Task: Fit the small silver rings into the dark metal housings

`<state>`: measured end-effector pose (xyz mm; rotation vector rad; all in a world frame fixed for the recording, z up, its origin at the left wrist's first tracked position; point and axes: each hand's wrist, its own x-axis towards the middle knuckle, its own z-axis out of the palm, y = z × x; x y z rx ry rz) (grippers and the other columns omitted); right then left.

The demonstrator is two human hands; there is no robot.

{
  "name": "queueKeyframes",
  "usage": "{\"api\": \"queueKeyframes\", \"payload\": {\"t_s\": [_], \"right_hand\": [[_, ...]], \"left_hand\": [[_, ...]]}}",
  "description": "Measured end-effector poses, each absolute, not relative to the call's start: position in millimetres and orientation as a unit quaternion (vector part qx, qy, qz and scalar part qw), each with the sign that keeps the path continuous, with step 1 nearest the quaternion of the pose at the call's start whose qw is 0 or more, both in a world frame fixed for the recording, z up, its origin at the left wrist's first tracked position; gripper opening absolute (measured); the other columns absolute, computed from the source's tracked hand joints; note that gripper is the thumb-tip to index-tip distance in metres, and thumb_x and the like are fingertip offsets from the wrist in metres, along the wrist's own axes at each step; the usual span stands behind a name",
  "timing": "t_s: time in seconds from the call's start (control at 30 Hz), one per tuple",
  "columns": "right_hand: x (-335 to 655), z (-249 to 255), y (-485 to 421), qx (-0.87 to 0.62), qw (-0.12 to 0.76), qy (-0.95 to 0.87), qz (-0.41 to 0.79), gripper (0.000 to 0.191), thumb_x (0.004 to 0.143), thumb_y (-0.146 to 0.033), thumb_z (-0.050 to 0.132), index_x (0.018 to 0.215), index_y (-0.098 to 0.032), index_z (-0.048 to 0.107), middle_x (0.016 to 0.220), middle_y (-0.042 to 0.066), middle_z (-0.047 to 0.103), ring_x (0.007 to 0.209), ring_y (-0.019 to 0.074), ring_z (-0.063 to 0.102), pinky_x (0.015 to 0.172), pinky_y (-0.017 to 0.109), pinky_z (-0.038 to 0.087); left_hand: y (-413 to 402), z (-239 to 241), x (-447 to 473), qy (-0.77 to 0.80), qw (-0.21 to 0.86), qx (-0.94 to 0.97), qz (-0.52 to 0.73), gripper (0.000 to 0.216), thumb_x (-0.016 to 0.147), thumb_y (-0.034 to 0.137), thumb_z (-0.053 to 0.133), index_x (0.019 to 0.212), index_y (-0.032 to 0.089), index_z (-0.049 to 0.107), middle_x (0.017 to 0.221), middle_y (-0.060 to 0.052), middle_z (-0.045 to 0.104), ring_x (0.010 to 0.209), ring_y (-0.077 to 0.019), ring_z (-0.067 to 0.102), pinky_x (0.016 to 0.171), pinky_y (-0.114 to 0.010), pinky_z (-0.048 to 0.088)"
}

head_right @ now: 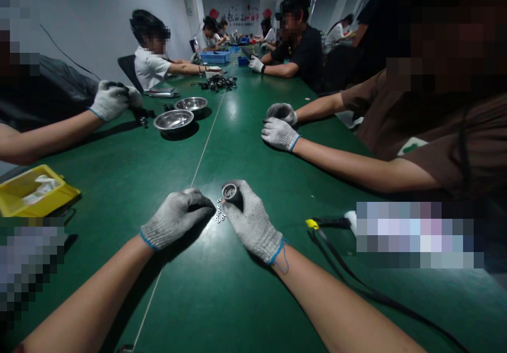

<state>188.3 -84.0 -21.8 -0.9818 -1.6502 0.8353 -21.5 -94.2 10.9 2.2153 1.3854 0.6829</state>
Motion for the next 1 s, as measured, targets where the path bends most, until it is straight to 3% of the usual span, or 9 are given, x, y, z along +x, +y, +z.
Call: {"api": "queueKeyframes", "payload": {"t_s": [0.37,0.77,1.0], "right_hand": [[185,-18,-88,-0.371,0.470,-0.703,0.383,0.031,0.084,-0.021,0.066,0.115,-0.023,0.061,0.107,0.004,0.072,0.097,0.0204,0.070,0.092,0.037,0.059],[186,-12,-90,-0.358,0.449,-0.719,0.391,0.031,0.081,-0.019,0.062,0.112,-0.021,0.061,0.102,0.005,0.074,0.092,0.0203,0.071,0.087,0.036,0.059],[186,-14,-89,-0.358,0.442,-0.727,0.385,0.033,0.081,-0.016,0.061,0.114,-0.020,0.062,0.106,0.005,0.074,0.098,0.0203,0.071,0.093,0.037,0.059]], "left_hand": [[-118,35,8,0.524,0.253,0.663,0.471,0.013,0.090,0.027,0.071,0.090,0.022,0.083,0.085,-0.003,0.077,0.080,-0.0188,0.072,0.076,-0.031,0.058],[-126,28,26,0.547,0.187,0.659,0.482,0.014,0.091,0.022,0.070,0.092,0.023,0.084,0.086,-0.002,0.077,0.080,-0.0166,0.072,0.074,-0.028,0.056],[-125,31,26,0.562,0.171,0.669,0.455,0.014,0.089,0.021,0.071,0.092,0.024,0.085,0.084,-0.001,0.077,0.076,-0.0162,0.071,0.069,-0.028,0.054]]}}
